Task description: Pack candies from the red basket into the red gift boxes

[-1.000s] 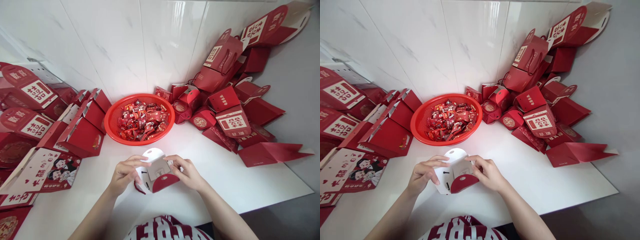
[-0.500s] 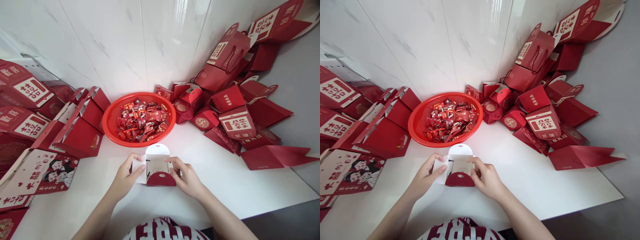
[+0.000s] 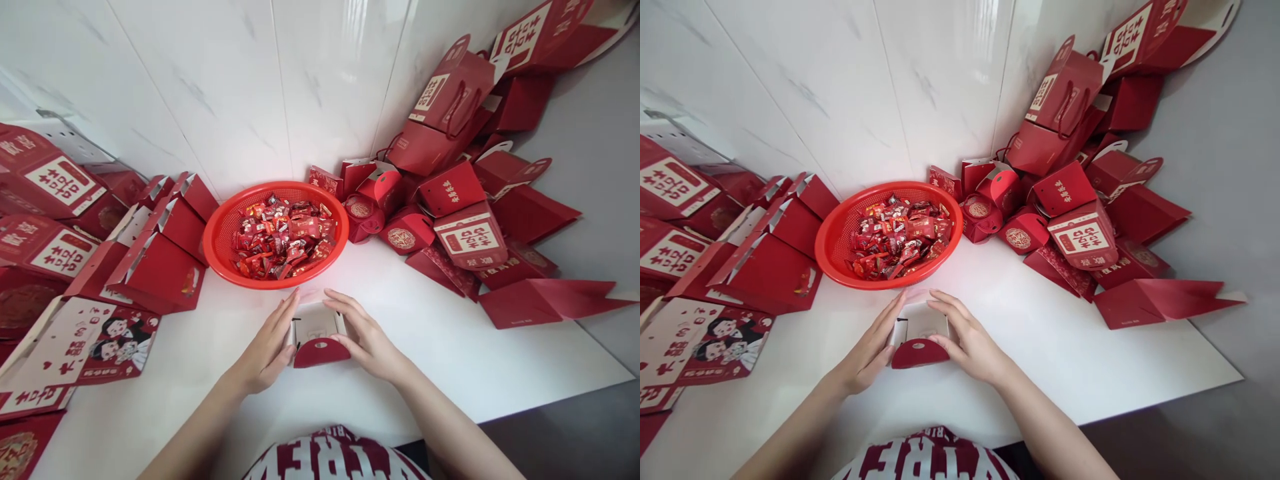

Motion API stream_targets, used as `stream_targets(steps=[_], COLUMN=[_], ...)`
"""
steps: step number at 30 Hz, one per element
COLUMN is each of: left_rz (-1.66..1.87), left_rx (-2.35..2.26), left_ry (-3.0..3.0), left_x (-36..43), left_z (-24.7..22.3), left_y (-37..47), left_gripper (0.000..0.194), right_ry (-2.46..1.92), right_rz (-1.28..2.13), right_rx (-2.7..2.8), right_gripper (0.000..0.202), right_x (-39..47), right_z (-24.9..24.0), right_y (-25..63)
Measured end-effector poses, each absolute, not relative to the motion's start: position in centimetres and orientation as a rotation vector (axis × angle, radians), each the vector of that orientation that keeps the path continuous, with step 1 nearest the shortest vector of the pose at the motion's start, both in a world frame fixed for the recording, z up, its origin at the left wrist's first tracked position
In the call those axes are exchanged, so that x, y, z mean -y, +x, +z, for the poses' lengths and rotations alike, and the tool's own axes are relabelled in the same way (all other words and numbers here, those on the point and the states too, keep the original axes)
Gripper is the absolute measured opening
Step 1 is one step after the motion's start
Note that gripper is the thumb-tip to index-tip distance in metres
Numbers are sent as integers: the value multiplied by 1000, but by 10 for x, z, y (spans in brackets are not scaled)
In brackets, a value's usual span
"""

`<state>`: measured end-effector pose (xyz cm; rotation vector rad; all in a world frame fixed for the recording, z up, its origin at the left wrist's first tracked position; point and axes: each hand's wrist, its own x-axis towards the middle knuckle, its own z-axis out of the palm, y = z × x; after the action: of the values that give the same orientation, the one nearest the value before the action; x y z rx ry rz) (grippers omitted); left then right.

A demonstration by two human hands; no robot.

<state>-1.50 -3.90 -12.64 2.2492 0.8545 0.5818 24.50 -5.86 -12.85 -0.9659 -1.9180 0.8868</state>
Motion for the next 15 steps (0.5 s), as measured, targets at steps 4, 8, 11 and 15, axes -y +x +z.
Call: stream_targets(steps=[4, 8, 11, 15], left_rz=[748, 781, 755, 767], left_rx=[-751, -719, -733, -743], left_ry=[2065, 1948, 1940, 1855], left_x=[40, 41, 43, 46], left_z=[-132, -135, -141, -151], left_y=[-7, -2, -2, 2], left_gripper=[91, 113, 128, 132], right_ry=[-854, -874, -926, -949], right_rz=[1058, 1107, 1075, 1039], right_rx=[2048, 2135, 2135, 2061], right_gripper=[99, 130, 127, 123], right_x=[57, 57, 59, 61], right_z=[-133, -132, -129, -134], right_y=[247, 251, 250, 242])
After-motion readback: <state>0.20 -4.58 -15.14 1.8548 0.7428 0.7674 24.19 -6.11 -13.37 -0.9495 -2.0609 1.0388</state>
